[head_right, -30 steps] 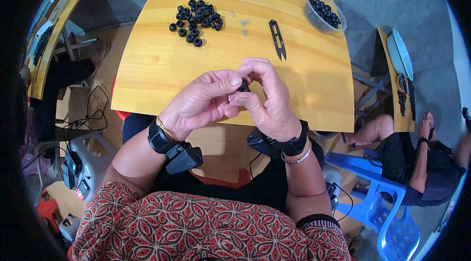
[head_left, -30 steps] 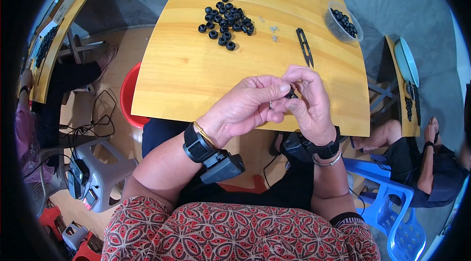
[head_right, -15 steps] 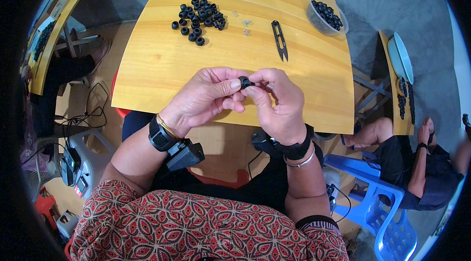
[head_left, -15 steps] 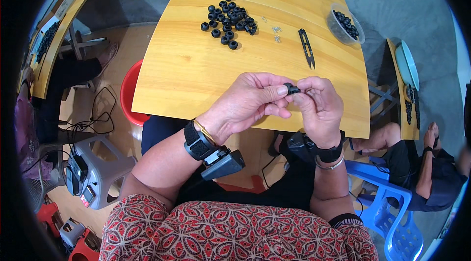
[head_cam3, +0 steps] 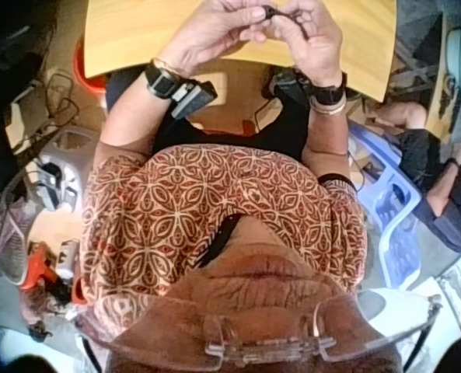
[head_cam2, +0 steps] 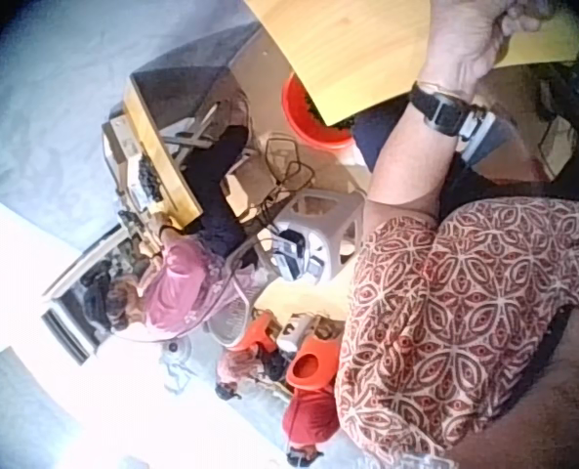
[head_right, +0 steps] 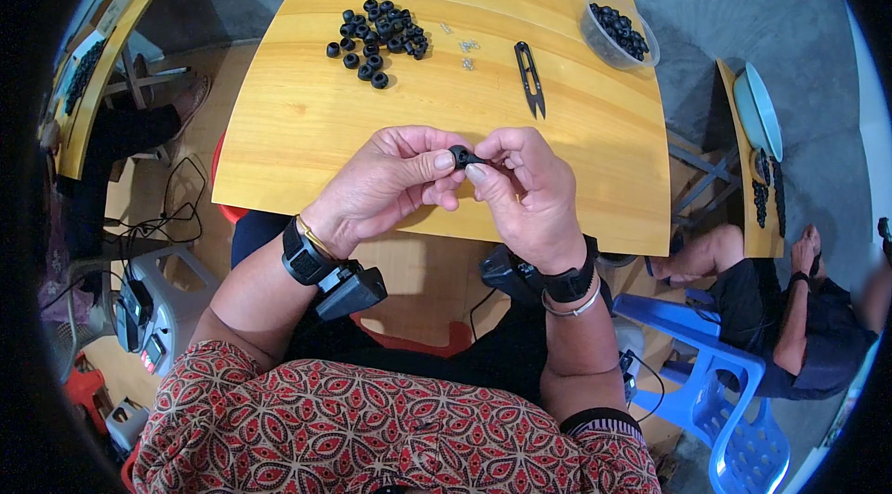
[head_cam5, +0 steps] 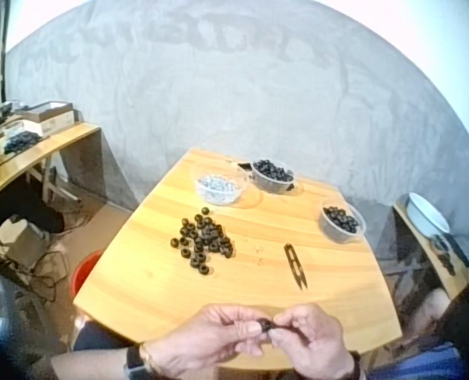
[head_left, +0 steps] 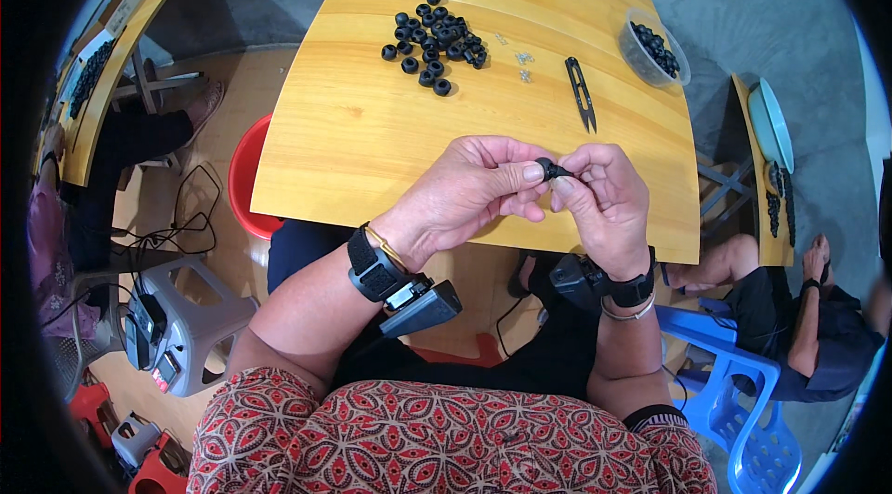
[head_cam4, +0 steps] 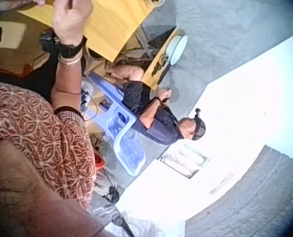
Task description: Assembling small black plastic manufacturing parts by hand.
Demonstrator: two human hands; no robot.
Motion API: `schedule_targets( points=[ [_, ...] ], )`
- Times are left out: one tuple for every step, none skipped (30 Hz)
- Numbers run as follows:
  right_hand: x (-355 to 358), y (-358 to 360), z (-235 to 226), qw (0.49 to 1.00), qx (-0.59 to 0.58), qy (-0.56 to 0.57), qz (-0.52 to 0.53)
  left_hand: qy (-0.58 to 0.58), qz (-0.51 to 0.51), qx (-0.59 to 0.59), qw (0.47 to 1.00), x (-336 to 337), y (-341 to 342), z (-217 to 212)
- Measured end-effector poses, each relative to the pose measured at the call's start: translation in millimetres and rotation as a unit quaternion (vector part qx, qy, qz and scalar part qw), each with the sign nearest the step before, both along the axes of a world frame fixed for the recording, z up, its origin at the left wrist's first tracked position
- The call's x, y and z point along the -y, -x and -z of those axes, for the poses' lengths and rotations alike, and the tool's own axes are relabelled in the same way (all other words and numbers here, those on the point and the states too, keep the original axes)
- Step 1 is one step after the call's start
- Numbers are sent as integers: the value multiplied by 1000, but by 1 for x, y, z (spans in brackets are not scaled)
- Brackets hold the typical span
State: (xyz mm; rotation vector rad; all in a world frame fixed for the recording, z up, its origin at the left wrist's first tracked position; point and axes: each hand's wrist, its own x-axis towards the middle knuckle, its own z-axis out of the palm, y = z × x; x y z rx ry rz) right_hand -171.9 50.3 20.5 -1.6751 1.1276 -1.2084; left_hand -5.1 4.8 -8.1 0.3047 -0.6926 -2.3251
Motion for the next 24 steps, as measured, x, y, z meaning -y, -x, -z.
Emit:
schedule_targets(
  points=[
    [0, 1, 0, 1000, 11, -11, -2, -4, -2, 5, 1000, 0, 1, -3],
    [0, 2, -1, 1000, 9, -10, -1, -8, -3, 10, 1000, 0, 1, -5],
    [1, 2, -1, 1000, 20, -15, 4, -8, -4, 11, 1000, -1, 1, -4],
    [1, 2, -1, 999, 31, -20, 8, -10, -9, 9, 1000, -1, 1, -2],
    [2, 2, -1, 999, 32, -20, 7, -12, -13, 7, 1000, -1, 0, 0],
    [2, 2, -2, 999, 50, -15, -1, -12, -13, 7, 1000, -1, 0, 0],
    [3, 3, -3, 998, 69, -10, -9, -14, -14, 6, 1000, -1, 0, 0],
    [3, 3, -4, 998, 68, -10, -8, -16, -14, 5, 1000, 0, 0, 0],
    [3, 4, -5, 997, 69, -17, -9, -15, -14, 5, 1000, 0, -1, 1],
    [3, 4, -5, 997, 70, -25, -9, -9, -18, 9, 1000, 0, -1, 2],
    [3, 3, -5, 997, 70, -25, -9, -3, -21, 12, 1000, 1, -1, 3],
    [3, 1, -5, 998, 68, -18, -1, -3, -21, 13, 1000, 1, -1, 3],
    [3, 0, -5, 998, 65, -11, 8, 9, -28, 24, 999, 1, -1, 2],
    [3, -2, -4, 998, 66, -12, 8, 21, -35, 36, 998, 0, -1, 2],
    [2, -3, -5, 998, 64, -6, 15, 22, -34, 35, 999, 1, -1, 2],
    [2, -4, -5, 998, 62, -1, 21, 36, -41, 52, 997, 1, 0, 2],
    [2, -3, -5, 998, 61, 0, 22, 51, -47, 68, 995, 1, 1, 2],
    [2, -3, -3, 999, 50, 1, 21, 51, -48, 69, 995, 1, 1, 2],
    [2, -3, 0, 999, 39, 3, 19, 65, -55, 87, 993, 0, 0, 2],
    [3, -3, 1, 999, 40, 3, 19, 78, -61, 105, 989, 0, 0, 2],
    [3, -2, 3, 999, 30, 12, 20, 78, -62, 105, 989, 0, 0, 2],
    [4, -2, 4, 999, 19, 20, 22, 87, -65, 106, 988, 0, -1, 2],
    [4, -3, 5, 999, 20, 20, 21, 95, -68, 107, 987, -1, -1, 2],
    [4, -3, 5, 999, 20, 23, 21, 95, -67, 106, 987, 0, -1, 1]
  ],
)
